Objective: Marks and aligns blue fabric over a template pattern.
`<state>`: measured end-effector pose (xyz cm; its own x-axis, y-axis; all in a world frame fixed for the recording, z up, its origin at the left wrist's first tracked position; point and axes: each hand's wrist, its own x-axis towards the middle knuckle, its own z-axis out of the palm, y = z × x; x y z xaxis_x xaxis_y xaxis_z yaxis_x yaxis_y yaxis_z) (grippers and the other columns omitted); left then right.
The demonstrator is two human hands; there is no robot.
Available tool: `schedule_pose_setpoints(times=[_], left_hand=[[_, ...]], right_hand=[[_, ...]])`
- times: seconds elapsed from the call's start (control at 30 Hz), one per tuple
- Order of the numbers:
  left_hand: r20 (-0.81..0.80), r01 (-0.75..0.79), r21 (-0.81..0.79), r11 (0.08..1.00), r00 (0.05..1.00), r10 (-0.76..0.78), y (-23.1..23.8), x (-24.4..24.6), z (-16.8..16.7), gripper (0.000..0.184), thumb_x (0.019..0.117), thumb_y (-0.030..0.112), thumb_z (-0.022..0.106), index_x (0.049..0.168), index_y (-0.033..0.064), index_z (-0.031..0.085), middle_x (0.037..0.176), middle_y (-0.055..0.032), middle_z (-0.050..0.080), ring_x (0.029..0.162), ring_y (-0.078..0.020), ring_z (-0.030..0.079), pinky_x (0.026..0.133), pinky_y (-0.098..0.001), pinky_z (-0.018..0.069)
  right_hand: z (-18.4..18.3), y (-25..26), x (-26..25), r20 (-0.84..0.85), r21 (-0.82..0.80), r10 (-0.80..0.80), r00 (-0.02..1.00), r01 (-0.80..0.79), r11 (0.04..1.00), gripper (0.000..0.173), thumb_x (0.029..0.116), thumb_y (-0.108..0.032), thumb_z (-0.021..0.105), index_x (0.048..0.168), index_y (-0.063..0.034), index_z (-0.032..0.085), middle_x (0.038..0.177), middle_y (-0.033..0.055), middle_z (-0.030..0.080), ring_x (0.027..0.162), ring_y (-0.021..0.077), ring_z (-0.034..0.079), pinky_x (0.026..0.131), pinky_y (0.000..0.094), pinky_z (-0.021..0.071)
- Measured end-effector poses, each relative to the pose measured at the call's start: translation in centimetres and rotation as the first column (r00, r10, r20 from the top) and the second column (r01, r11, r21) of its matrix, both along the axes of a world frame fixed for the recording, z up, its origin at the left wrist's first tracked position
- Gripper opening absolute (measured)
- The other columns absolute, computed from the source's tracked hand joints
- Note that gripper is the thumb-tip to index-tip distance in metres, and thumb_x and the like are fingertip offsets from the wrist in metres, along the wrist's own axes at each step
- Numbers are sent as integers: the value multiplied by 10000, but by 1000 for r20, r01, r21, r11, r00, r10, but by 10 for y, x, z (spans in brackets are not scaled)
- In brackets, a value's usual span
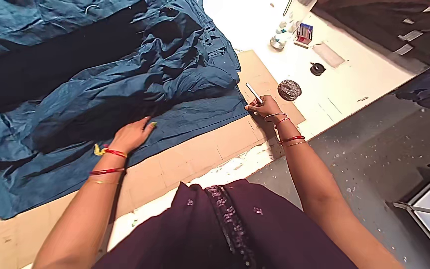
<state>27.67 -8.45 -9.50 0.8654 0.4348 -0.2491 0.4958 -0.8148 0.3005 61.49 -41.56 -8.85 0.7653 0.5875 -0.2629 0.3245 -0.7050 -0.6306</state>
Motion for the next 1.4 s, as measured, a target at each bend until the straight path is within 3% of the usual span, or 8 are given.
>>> schedule_pose_setpoints(times=[0.17,0.33,0.47,0.63,0.97,1.13,1.23,1.4], left_hand=[[-60,-289,69,955,954,293,36,-44,-17,842,1059,625,218,1443,-66,507,1405,-378,533,1365,-556,471,1083,-747,325],[-140,-474,211,855,851,507,1,-12,21,605,1106,352,306,1292,-157,574,1347,-410,550,1321,-553,507,1043,-720,354],[189,-84,200,976,981,45,-63,45,37,371,1015,172,463,1217,-73,655,1273,-352,601,1200,-538,584,949,-693,460],[319,527,102,844,786,-530,-158,153,8,378,1009,197,572,1297,-39,636,1299,-252,620,1168,-426,630,910,-570,540],[197,619,147,771,746,-636,-188,215,11,355,1074,217,524,1193,-96,642,1204,-253,632,1078,-408,663,823,-507,561],[140,703,177,689,675,-725,-189,226,18,221,1038,7,488,1042,-115,672,1133,-266,662,1006,-421,684,749,-517,554],[201,605,39,796,775,-599,-181,231,25,240,1051,99,526,1035,-61,705,1160,-228,682,1037,-405,684,813,-565,545],[328,496,-136,858,839,-433,-164,238,14,225,1027,132,577,1064,-37,720,1054,-215,709,994,-392,696,856,-584,532]], right_hand=[[2,-4,-8,11,21,-18,1000,17,1000,308,902,-296,799,889,-6,696,744,113,619,679,239,561,682,498,456],[1,2,5,-57,-5,-11,998,11,1000,300,889,-294,813,893,-14,704,757,88,631,684,206,562,697,464,466],[-2,-1,11,-99,30,19,995,-16,999,259,898,-247,802,886,-8,702,713,55,598,627,147,521,654,401,462],[5,-18,-12,-60,173,50,997,-39,984,227,893,-171,792,857,-3,644,663,68,554,559,155,503,556,368,443],[-20,-28,-6,-57,306,37,998,-18,952,156,899,-136,770,929,-26,663,663,71,556,533,148,477,512,333,399],[-12,-18,3,-174,403,14,985,58,913,73,909,-41,729,934,-37,660,665,-33,580,528,4,488,513,176,416],[-9,-27,-1,-182,477,116,976,-15,879,220,899,43,632,1112,-14,643,802,-2,619,595,10,495,544,172,416],[-2,-24,-12,-142,457,139,980,-60,887,213,865,34,679,1072,-8,649,826,3,615,658,24,517,600,196,435]])
